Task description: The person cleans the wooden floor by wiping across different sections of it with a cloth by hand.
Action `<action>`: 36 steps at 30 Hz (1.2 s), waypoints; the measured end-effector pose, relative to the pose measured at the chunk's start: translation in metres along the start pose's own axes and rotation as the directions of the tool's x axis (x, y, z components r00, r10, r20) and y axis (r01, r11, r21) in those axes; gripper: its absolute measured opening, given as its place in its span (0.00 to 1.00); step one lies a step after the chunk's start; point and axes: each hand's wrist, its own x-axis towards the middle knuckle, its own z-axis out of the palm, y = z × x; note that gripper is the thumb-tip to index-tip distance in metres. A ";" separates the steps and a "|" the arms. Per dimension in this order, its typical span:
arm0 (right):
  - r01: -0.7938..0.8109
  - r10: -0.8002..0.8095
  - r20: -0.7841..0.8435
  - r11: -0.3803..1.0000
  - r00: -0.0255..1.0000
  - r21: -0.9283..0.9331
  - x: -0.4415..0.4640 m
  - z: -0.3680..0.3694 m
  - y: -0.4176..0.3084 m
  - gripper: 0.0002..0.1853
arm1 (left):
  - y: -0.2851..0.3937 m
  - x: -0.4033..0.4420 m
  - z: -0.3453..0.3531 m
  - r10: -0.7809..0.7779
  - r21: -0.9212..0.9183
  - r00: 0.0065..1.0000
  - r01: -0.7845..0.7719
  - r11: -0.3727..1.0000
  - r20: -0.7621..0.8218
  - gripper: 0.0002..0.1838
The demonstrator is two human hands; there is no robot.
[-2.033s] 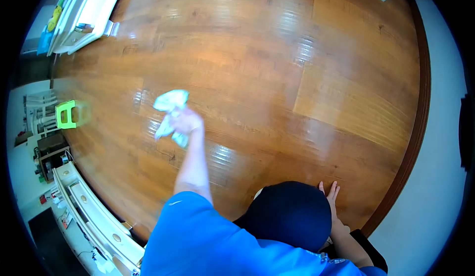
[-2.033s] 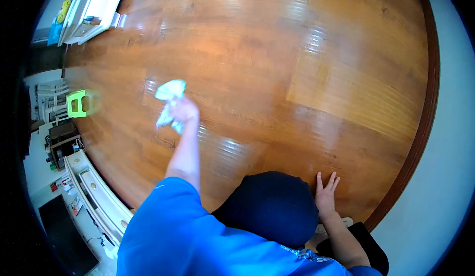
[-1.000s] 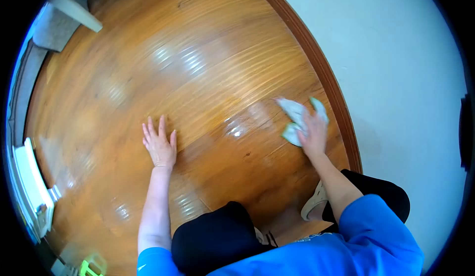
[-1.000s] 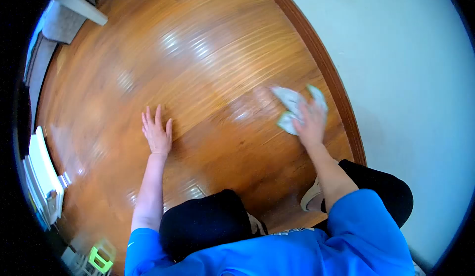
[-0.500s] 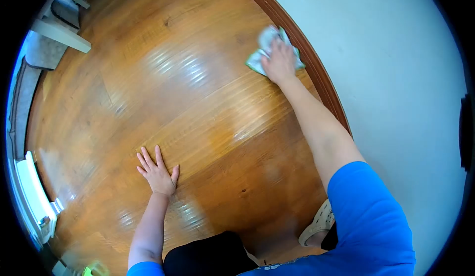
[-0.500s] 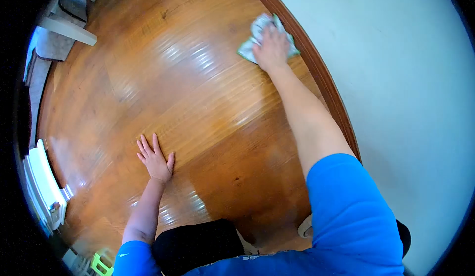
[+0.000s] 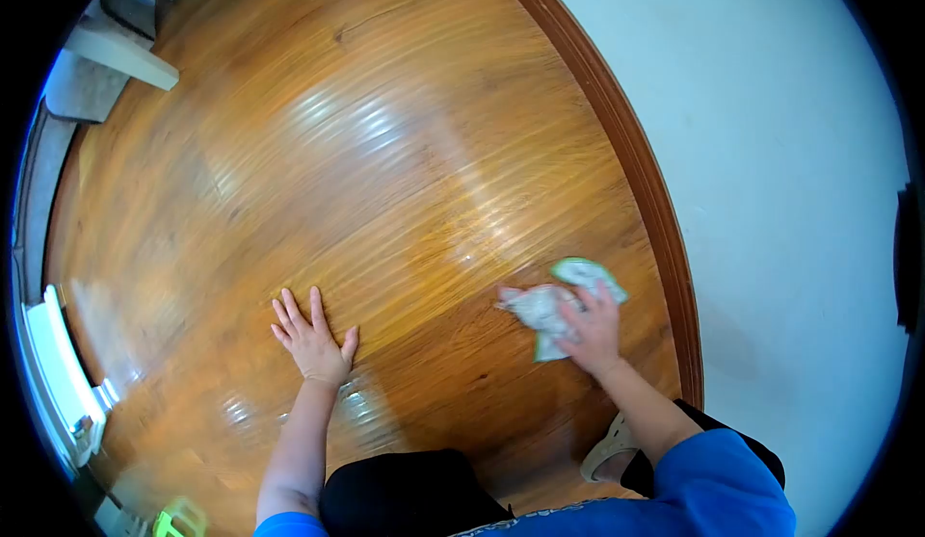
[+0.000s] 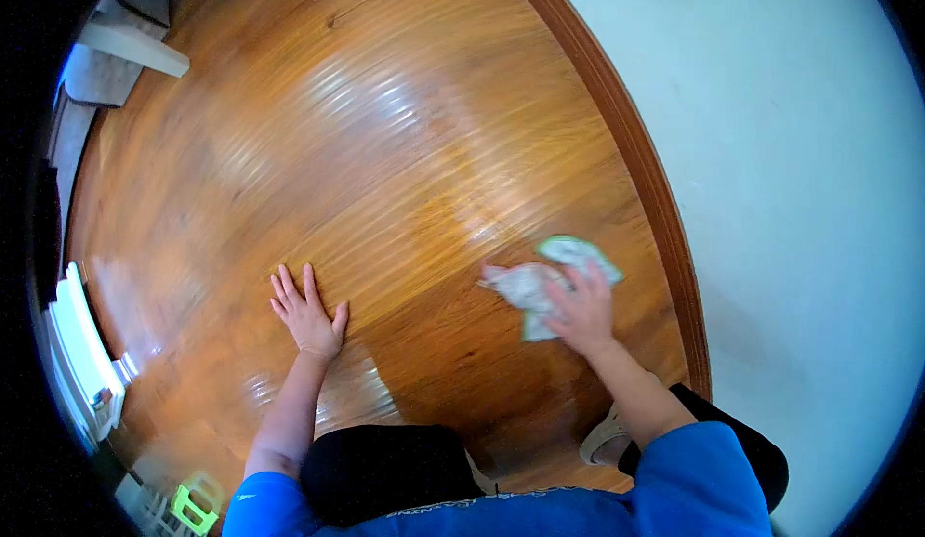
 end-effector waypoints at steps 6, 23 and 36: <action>-0.219 0.198 -0.321 0.975 0.926 -0.029 0.108 0.003 0.042 0.29 | -0.001 0.000 -0.001 0.012 -0.027 1.000 -0.013 1.000 -0.018 0.47; 0.252 -0.257 -0.004 0.943 0.966 0.220 0.009 0.009 -0.037 0.34 | -0.005 -0.001 0.005 0.020 -0.009 0.999 -0.021 1.000 -0.043 0.46; -0.109 0.109 -0.048 0.994 0.993 0.017 0.176 0.034 -0.141 0.35 | 0.000 0.000 0.001 -0.005 0.037 1.000 0.005 0.999 0.007 0.45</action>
